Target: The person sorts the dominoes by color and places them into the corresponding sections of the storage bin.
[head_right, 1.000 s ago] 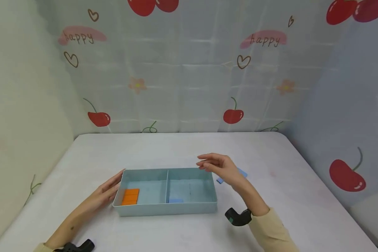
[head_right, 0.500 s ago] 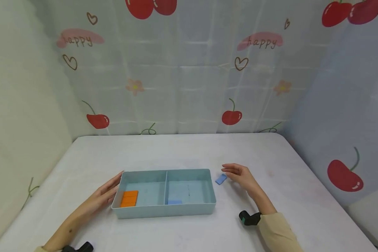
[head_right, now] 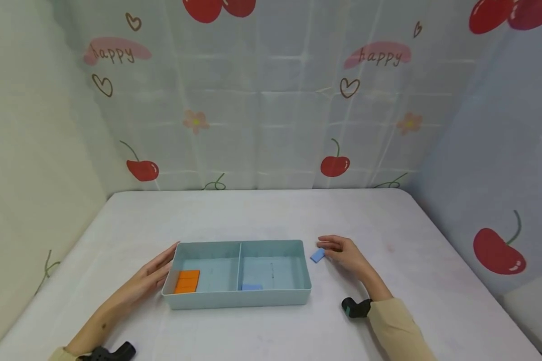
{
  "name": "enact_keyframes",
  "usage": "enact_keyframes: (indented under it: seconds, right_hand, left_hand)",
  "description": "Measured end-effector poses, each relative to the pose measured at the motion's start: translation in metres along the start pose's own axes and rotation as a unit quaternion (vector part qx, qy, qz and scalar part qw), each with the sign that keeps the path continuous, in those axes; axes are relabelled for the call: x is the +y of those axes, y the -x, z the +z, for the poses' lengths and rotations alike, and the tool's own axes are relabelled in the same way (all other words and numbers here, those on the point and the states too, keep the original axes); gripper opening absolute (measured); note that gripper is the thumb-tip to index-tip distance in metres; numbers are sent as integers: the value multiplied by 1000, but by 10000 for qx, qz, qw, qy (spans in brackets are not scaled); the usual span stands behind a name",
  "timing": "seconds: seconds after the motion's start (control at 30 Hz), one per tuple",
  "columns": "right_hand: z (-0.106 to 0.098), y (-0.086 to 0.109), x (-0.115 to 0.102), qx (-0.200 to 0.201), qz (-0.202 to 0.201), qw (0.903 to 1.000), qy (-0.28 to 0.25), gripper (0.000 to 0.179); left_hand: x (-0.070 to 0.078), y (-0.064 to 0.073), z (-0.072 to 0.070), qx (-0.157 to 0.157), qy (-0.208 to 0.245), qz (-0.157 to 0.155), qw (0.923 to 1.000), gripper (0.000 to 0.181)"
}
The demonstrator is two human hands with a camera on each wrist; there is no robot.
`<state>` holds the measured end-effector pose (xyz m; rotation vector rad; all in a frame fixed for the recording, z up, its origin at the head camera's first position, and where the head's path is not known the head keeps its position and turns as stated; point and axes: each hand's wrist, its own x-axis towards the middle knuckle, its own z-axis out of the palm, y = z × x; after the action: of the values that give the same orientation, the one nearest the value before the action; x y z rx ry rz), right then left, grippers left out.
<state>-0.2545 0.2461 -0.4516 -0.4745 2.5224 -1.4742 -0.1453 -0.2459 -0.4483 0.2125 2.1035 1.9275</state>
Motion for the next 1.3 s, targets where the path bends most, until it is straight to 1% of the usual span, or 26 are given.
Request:
enact_keyframes:
  seconds: [0.23, 0.33, 0.43, 0.57, 0.63, 0.73, 0.87, 1.0, 1.1, 1.3]
  right_hand:
    - [2, 0, 5, 148, 43, 9999, 56, 36]
    - [2, 2, 6, 240, 78, 9997, 55, 35]
    - [2, 6, 6, 322, 126, 9993, 105, 36]
    - [3, 9, 4, 478, 63, 9986, 232, 36]
    - [3, 10, 3, 536, 16, 9982, 258, 36]
    - [4, 11, 2, 597, -48, 9980, 206, 34]
    - [6, 10, 3, 616, -145, 9979, 113, 32]
    - [8, 8, 3, 645, -151, 9978, 5, 30]
    - [7, 8, 3, 650, -130, 9978, -69, 29]
    - [3, 14, 6, 669, -105, 9976, -110, 29]
  left_hand:
    - [0, 0, -1, -39, -119, 24, 9999, 57]
    - [1, -1, 0, -119, -151, 35, 9998, 57]
    - [1, -2, 0, -99, -166, -9, 9998, 57]
    - [1, -4, 0, -67, -151, 6, 9999, 56]
    - [1, -3, -1, -108, -130, 64, 9998, 56]
    - [0, -2, -2, -142, -143, 116, 9997, 56]
    - [2, 0, -5, -64, -196, 41, 9998, 56]
    - [4, 1, -8, -65, -222, 155, 9996, 57]
    - [4, 2, -8, -122, -189, 231, 9995, 57]
    - [2, -1, -3, -72, -118, 62, 9999, 57]
